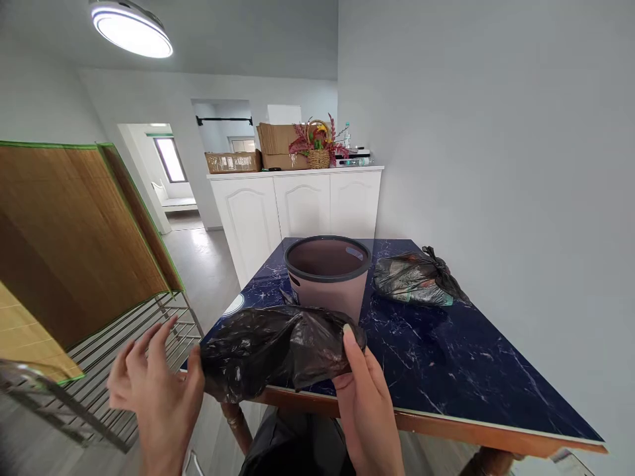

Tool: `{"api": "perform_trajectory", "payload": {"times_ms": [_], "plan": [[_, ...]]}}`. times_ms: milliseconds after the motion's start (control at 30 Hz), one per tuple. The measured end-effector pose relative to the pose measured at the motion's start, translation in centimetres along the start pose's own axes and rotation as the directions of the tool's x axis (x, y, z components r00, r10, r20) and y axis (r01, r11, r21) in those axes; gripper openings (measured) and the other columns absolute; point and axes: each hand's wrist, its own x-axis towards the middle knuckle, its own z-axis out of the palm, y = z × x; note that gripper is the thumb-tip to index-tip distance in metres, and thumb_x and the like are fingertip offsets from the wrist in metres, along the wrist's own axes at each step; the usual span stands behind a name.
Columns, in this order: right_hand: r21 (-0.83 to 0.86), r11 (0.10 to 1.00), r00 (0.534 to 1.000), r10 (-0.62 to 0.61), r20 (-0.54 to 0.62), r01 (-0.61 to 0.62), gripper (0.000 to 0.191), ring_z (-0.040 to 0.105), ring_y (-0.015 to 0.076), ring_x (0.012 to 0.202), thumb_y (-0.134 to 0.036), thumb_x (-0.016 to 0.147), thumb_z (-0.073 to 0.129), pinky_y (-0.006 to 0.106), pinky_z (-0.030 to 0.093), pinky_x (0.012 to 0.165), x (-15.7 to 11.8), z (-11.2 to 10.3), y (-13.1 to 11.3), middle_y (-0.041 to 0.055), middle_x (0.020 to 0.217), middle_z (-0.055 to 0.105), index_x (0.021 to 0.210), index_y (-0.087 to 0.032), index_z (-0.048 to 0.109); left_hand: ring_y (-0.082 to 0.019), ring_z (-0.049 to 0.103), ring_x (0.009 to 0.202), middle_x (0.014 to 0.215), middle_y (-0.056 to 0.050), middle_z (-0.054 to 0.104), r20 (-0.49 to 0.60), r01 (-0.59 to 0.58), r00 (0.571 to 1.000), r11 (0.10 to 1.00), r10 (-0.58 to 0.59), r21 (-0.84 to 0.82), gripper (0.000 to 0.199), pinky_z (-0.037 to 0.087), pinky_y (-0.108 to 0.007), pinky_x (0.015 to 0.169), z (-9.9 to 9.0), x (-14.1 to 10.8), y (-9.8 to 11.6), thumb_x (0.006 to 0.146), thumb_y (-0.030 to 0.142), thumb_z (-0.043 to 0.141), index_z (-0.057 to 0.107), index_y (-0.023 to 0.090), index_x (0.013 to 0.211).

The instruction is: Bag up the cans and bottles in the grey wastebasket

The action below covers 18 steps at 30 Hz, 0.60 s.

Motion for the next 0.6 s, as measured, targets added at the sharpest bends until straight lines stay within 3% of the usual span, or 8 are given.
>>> {"api": "perform_trajectory", "payload": {"times_ms": [67, 167, 200, 267, 333, 400, 467, 600], "plan": [[0.058, 0.998, 1.0, 0.002, -0.031, 0.0, 0.08, 0.071, 0.0311, 0.128, -0.057, 0.09, 0.081, 0.045, 0.063, 0.105, -0.2, 0.3, -0.4, 0.0076, 0.13, 0.079, 0.157, -0.021, 0.056, -0.046, 0.032, 0.157, 0.154, -0.019, 0.054, 0.003, -0.016, 1.0, 0.999, 0.016, -0.039, 0.041, 0.026, -0.073, 0.122, -1.2, 0.1, 0.6, 0.106, 0.041, 0.054, 0.061, 0.022, 0.142], [0.062, 0.997, 0.999, 0.041, -0.033, -0.039, 0.078, 0.072, 0.0317, 0.127, -0.056, 0.087, 0.084, 0.046, 0.065, 0.103, -0.5, 0.9, -0.4, 0.0073, 0.126, 0.08, 0.153, -0.023, 0.06, -0.034, 0.063, 0.131, 0.13, -0.011, 0.07, 0.028, -0.164, 0.983, 0.929, 0.184, -0.331, 0.025, 0.048, -0.052, 0.114, -3.2, -0.2, 2.1, 0.103, 0.039, 0.062, 0.067, 0.027, 0.125], [0.048, 0.998, 0.999, 0.043, -0.015, -0.042, 0.076, 0.072, 0.0322, 0.126, -0.057, 0.087, 0.084, 0.047, 0.065, 0.102, -0.6, 1.0, -0.2, 0.0078, 0.125, 0.08, 0.15, -0.022, 0.063, -0.028, 0.071, 0.116, 0.119, -0.008, 0.073, 0.079, -0.204, 0.961, 0.871, 0.265, -0.446, 0.021, 0.056, -0.044, 0.105, -3.8, -0.4, 2.7, 0.102, 0.037, 0.064, 0.068, 0.028, 0.121], [-0.006, 1.0, 0.999, 0.029, 0.019, -0.029, 0.07, 0.073, 0.0334, 0.123, -0.063, 0.086, 0.082, 0.047, 0.065, 0.101, -0.8, 1.0, 0.2, 0.0092, 0.122, 0.081, 0.14, -0.021, 0.071, -0.023, 0.075, 0.096, 0.107, -0.004, 0.076, 0.216, -0.217, 0.877, 0.756, 0.428, -0.617, 0.023, 0.062, -0.032, 0.086, -4.4, -0.9, 4.0, 0.098, 0.037, 0.072, 0.068, 0.029, 0.119], [-0.107, 0.994, 0.999, -0.001, 0.042, 0.006, 0.063, 0.074, 0.0335, 0.119, -0.067, 0.085, 0.081, 0.045, 0.064, 0.1, -1.0, 0.7, 0.7, 0.0096, 0.119, 0.081, 0.127, -0.02, 0.079, -0.022, 0.076, 0.093, 0.108, -0.004, 0.078, 0.274, -0.213, 0.813, 0.7, 0.514, -0.681, 0.032, 0.062, -0.029, 0.08, -4.4, -1.4, 5.0, 0.093, 0.038, 0.079, 0.069, 0.029, 0.122], [-0.241, 0.966, 0.992, -0.065, 0.108, 0.09, 0.054, 0.074, 0.0324, 0.117, -0.066, 0.087, 0.078, 0.043, 0.064, 0.099, -1.2, 0.2, 0.9, 0.009, 0.116, 0.082, 0.119, -0.022, 0.082, -0.023, 0.076, 0.095, 0.107, -0.004, 0.078, 0.264, -0.204, 0.824, 0.696, 0.502, -0.688, 0.022, 0.062, -0.029, 0.082, -4.2, -1.7, 5.8, 0.094, 0.034, 0.078, 0.072, 0.028, 0.115], [-0.353, 0.908, 0.957, -0.141, 0.252, 0.227, 0.048, 0.073, 0.0315, 0.119, -0.061, 0.091, 0.077, 0.041, 0.063, 0.099, -1.4, -0.2, 0.9, 0.0088, 0.119, 0.081, 0.12, -0.023, 0.081, -0.021, 0.076, 0.089, 0.097, -0.003, 0.078, 0.277, -0.153, 0.845, 0.703, 0.457, -0.694, 0.007, 0.06, -0.027, 0.08, -4.0, -1.8, 6.1, 0.1, 0.029, 0.068, 0.074, 0.026, 0.099], [-0.516, 0.693, 0.839, -0.25, 0.484, 0.504, 0.04, 0.067, 0.029, 0.128, -0.045, 0.092, 0.079, 0.037, 0.058, 0.104, -1.4, 0.4, 0.3, 0.0067, 0.131, 0.075, 0.129, -0.029, 0.075, -0.016, 0.069, 0.069, 0.077, 0.001, 0.072, 0.417, 0.095, 0.861, 0.714, 0.291, -0.694, 0.025, 0.055, -0.021, 0.066, -3.8, -1.7, 5.7, 0.104, 0.035, 0.061, 0.069, 0.023, 0.083]]}}
